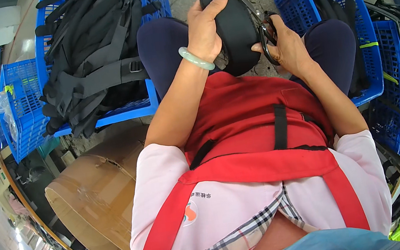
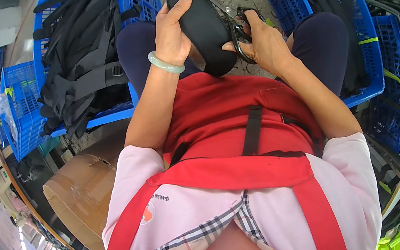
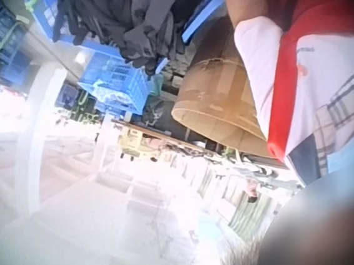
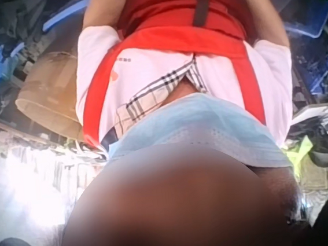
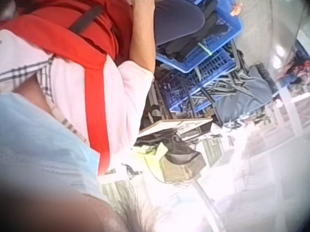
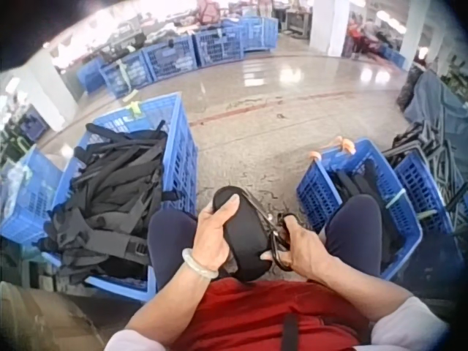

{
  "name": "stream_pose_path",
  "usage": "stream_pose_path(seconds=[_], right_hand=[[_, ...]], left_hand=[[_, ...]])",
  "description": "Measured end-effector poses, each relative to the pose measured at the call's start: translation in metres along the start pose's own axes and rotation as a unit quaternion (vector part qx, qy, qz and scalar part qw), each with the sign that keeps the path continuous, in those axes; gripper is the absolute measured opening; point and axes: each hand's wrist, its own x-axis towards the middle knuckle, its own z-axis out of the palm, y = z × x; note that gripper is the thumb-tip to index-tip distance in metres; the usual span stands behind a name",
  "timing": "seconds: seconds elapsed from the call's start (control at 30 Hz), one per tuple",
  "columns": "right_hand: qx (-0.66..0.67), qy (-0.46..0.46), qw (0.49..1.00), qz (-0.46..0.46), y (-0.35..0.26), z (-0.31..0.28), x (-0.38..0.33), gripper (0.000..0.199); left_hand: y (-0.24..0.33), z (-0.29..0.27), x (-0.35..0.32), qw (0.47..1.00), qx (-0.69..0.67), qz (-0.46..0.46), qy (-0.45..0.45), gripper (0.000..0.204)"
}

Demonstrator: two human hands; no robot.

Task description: Trim excess material from a black foam or rubber component using scissors.

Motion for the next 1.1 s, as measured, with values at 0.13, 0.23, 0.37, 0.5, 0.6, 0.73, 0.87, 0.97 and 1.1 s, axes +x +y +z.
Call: stream_pose_path(seconds=[0.13,0.23,0.37,0.5,0.6,0.73,0.87,0.97,1.1], right_hand=[[0.009,0.003,1.000,-0.006,0.001,0.001,-0.001,0.072],[-0.002,0.020,1.000,-0.008,0.001,0.002,-0.001,0.066],[0.034,-0.008,0.999,0.025,0.007,-0.006,0.003,0.055],[0.144,-0.023,0.989,0.033,0.018,-0.011,0.014,0.034],[0.295,0.023,0.955,-0.030,0.004,-0.021,0.037,0.032],[0.242,0.142,0.952,-0.119,0.009,-0.048,0.052,0.031],[0.471,0.294,0.829,-0.069,-0.001,-0.104,0.035,0.008],[0.651,0.198,0.719,-0.142,-0.010,-0.113,0.019,0.026],[0.681,0.138,0.719,-0.004,-0.008,-0.064,0.005,0.018]], left_hand=[[0.001,0.001,-0.001,1.000,0.003,0.004,0.002,0.012],[0.000,-0.002,-0.001,1.000,0.004,0.002,-0.004,0.012],[-0.003,-0.004,0.001,1.000,0.017,0.001,0.000,0.013],[-0.007,-0.001,0.005,0.999,0.027,-0.011,-0.031,0.020],[-0.026,0.012,0.003,0.993,0.032,-0.053,-0.101,0.032],[-0.038,0.017,0.010,0.982,0.092,0.039,-0.159,0.047],[-0.031,-0.019,0.016,0.958,0.225,0.145,0.103,0.063],[-0.018,-0.036,0.024,0.986,0.062,0.037,0.147,0.067],[0.006,-0.017,0.020,0.953,-0.269,-0.096,-0.105,0.044]])
